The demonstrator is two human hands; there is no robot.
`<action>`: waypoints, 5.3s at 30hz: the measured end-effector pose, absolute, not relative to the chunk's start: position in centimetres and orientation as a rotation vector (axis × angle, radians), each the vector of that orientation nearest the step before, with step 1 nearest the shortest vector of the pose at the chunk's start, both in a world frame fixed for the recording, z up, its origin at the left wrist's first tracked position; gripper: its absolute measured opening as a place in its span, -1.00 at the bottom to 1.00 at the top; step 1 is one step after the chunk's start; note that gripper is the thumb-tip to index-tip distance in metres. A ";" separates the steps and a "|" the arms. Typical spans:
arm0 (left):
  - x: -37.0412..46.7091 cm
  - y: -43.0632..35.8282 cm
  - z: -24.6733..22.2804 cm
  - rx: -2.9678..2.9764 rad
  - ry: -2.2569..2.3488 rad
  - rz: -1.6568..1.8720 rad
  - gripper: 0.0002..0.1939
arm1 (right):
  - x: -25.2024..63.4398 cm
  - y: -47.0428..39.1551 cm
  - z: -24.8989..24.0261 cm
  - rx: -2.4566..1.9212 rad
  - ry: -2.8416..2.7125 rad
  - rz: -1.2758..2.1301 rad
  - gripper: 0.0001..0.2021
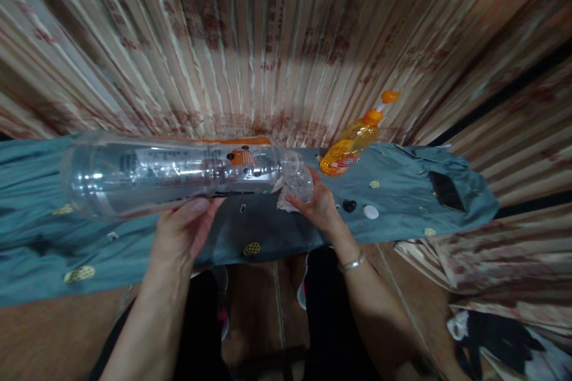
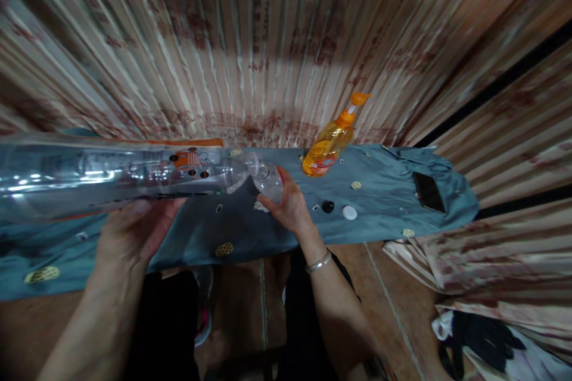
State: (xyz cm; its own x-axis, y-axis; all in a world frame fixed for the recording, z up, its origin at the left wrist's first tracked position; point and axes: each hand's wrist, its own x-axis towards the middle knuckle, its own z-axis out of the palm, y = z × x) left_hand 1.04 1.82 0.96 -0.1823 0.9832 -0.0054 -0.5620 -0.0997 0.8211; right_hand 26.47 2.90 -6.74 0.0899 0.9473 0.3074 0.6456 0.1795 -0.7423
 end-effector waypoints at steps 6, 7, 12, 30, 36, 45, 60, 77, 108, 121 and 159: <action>1.0 1.8 0.6 0.704 0.786 1.581 -0.32 | 26.5 2.8 -6.6 -1.560 -1.625 0.438 -0.21; 1.0 1.8 0.6 0.705 0.789 1.581 -0.30 | 26.5 2.8 -6.6 -1.560 -1.624 0.439 -0.21; 1.3 1.6 1.1 0.702 0.779 1.572 -0.27 | 26.5 2.9 -6.5 -1.548 -1.629 0.458 -0.22; 1.3 1.4 1.1 0.670 0.808 1.566 -0.29 | 26.5 3.0 -7.0 -1.513 -1.602 0.456 -0.21; 1.2 1.4 1.0 0.654 0.831 1.564 -0.30 | 26.6 3.0 -6.9 -1.516 -1.626 0.440 -0.22; 0.7 1.5 0.5 0.657 0.852 1.559 -0.29 | 26.6 2.9 -6.8 -1.536 -1.623 0.468 -0.22; 1.0 1.5 1.2 0.703 0.851 1.571 -0.29 | 26.8 2.9 -7.1 -1.517 -1.637 0.437 -0.22; 1.1 1.5 1.2 0.702 0.836 1.564 -0.34 | 26.8 3.0 -7.3 -1.522 -1.626 0.446 -0.20; 0.8 1.6 0.6 0.694 0.853 1.592 -0.31 | 26.7 3.1 -7.5 -1.494 -1.620 0.431 -0.22; 1.1 1.7 1.0 0.728 0.818 1.580 -0.27 | 26.8 3.1 -7.5 -1.459 -1.626 0.437 -0.24; 1.3 1.4 1.3 0.732 0.863 1.555 -0.31 | 26.7 3.0 -7.2 -1.475 -1.616 0.428 -0.23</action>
